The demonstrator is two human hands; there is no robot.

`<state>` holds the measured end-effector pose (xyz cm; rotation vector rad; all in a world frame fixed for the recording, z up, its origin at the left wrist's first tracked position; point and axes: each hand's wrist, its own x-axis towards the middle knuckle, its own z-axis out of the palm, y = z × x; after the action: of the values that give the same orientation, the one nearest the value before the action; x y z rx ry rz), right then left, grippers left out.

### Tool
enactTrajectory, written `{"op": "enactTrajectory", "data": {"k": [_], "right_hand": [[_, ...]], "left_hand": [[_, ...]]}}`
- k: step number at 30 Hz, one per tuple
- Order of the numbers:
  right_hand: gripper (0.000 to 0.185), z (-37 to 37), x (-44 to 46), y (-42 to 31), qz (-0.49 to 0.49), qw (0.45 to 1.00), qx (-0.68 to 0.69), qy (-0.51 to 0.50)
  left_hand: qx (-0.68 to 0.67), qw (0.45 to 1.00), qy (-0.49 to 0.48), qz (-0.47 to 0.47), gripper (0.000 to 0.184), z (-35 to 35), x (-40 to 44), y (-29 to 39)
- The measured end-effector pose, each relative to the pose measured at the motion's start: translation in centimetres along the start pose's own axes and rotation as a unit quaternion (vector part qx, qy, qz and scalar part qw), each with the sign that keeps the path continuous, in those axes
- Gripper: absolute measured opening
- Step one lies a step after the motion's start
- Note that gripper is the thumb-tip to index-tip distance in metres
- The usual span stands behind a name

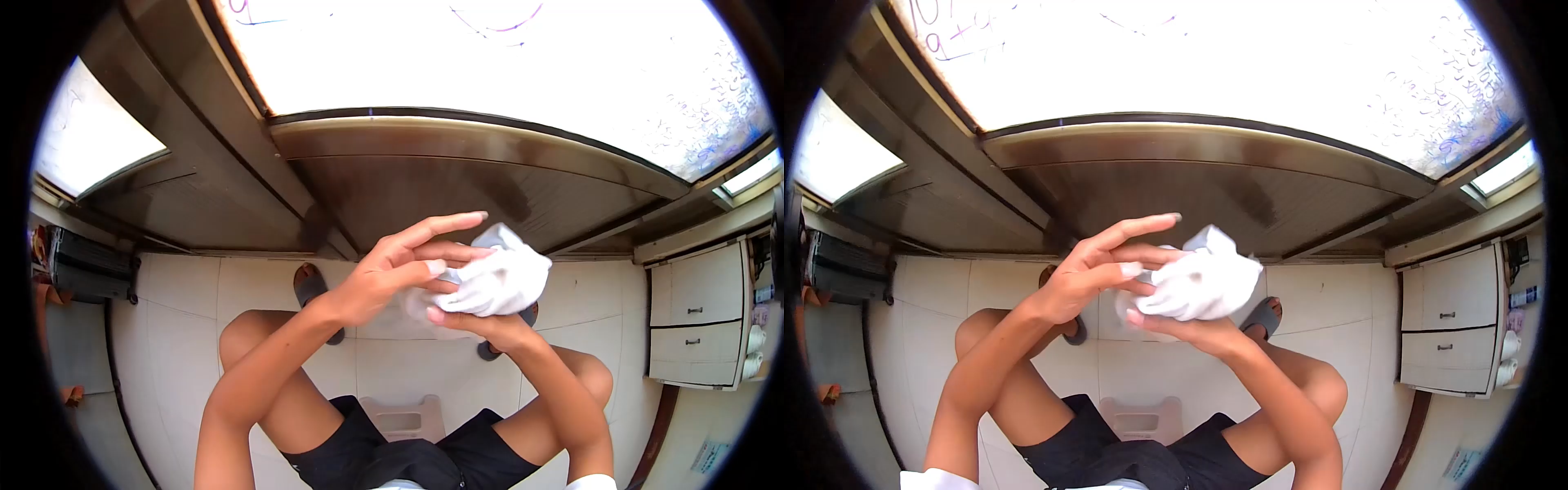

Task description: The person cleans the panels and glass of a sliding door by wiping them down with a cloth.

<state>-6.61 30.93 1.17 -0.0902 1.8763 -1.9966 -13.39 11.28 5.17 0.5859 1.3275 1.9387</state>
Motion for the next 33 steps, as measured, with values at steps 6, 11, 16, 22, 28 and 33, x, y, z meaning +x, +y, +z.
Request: {"op": "enactTrajectory", "data": {"k": [6,11,16,22,28,33], "right_hand": [[0.051,-0.3,0.7,1.0,0.053,0.993,0.04,0.094],[0.057,-2.0,0.8,0.5,0.052,0.972,0.215,0.073],[0.064,-4.0,-0.2,-1.5,0.059,0.982,0.179,-0.014],[0.066,-6.7,-1.8,-4.0,0.081,0.995,-0.051,-0.041],[0.067,-8.5,-2.1,-3.9,0.048,0.996,-0.078,0.004],[0.069,-10.5,-2.6,-3.5,-0.113,0.959,0.254,-0.049]], "left_hand": [[0.088,0.983,0.122,0.103,0.04,-0.7,1.0,-1.6],[0.198,0.974,0.092,0.059,0.06,-2.9,0.9,-1.2],[0.114,0.985,-0.066,-0.113,0.07,-0.7,0.0,-1.6],[0.108,0.972,-0.057,-0.202,0.044,0.0,0.1,-1.9],[-0.07,0.974,0.083,-0.199,0.034,1.6,0.3,-2.3],[-0.245,0.945,0.119,-0.179,0.034,-0.8,0.7,-3.0]]}}
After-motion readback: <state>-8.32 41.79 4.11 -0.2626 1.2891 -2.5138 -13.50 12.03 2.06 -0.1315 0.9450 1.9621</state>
